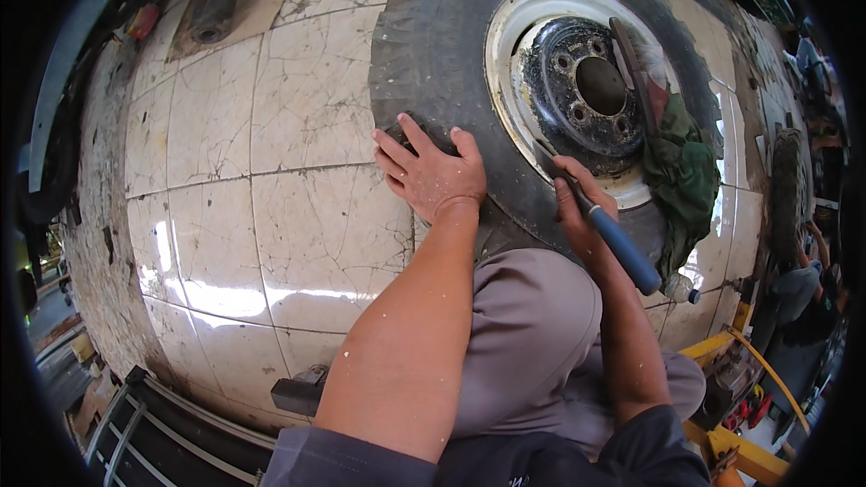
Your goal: The person sits on the floor and uses a scraper tool to clean the rim of a large vehicle tire. They repeatedly scrape along the inner edge of the tire bead to remove dirt and debris.
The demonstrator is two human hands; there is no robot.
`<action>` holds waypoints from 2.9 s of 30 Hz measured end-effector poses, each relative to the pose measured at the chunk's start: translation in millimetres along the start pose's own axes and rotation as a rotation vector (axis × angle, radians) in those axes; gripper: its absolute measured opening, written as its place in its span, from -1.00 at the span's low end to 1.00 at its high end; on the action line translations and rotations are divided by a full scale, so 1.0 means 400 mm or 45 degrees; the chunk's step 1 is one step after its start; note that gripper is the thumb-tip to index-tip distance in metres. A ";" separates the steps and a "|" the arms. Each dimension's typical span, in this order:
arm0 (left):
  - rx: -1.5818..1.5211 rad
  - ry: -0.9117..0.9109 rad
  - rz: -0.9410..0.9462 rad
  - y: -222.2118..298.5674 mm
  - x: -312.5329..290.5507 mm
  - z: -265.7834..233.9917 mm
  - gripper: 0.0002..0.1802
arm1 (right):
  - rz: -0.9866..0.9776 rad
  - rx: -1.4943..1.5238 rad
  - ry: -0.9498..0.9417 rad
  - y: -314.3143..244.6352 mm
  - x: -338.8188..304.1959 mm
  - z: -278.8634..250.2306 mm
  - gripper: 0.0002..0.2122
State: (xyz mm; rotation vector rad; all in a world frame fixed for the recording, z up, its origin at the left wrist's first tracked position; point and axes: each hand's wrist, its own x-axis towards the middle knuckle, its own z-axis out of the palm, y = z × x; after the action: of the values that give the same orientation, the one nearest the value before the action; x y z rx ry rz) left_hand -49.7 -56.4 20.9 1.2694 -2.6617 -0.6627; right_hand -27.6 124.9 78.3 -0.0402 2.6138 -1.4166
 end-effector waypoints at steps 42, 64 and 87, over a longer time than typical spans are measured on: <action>0.013 -0.024 -0.003 0.005 -0.008 -0.001 -0.14 | 0.659 0.652 0.335 0.085 -0.029 -0.056 -0.67; 0.028 -0.032 -0.009 0.006 0.002 -0.011 -0.13 | 0.670 0.759 0.266 0.039 -0.011 -0.041 -0.65; 0.008 -0.057 -0.034 0.018 -0.004 -0.026 -0.15 | 0.620 0.749 -0.261 -0.001 -0.120 -0.211 -0.40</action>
State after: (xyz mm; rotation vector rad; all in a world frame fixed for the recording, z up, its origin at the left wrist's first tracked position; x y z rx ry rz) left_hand -50.8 -54.8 33.4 1.3093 -2.6884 -0.6952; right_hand 6.1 199.7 130.5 0.4607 1.7876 -1.7891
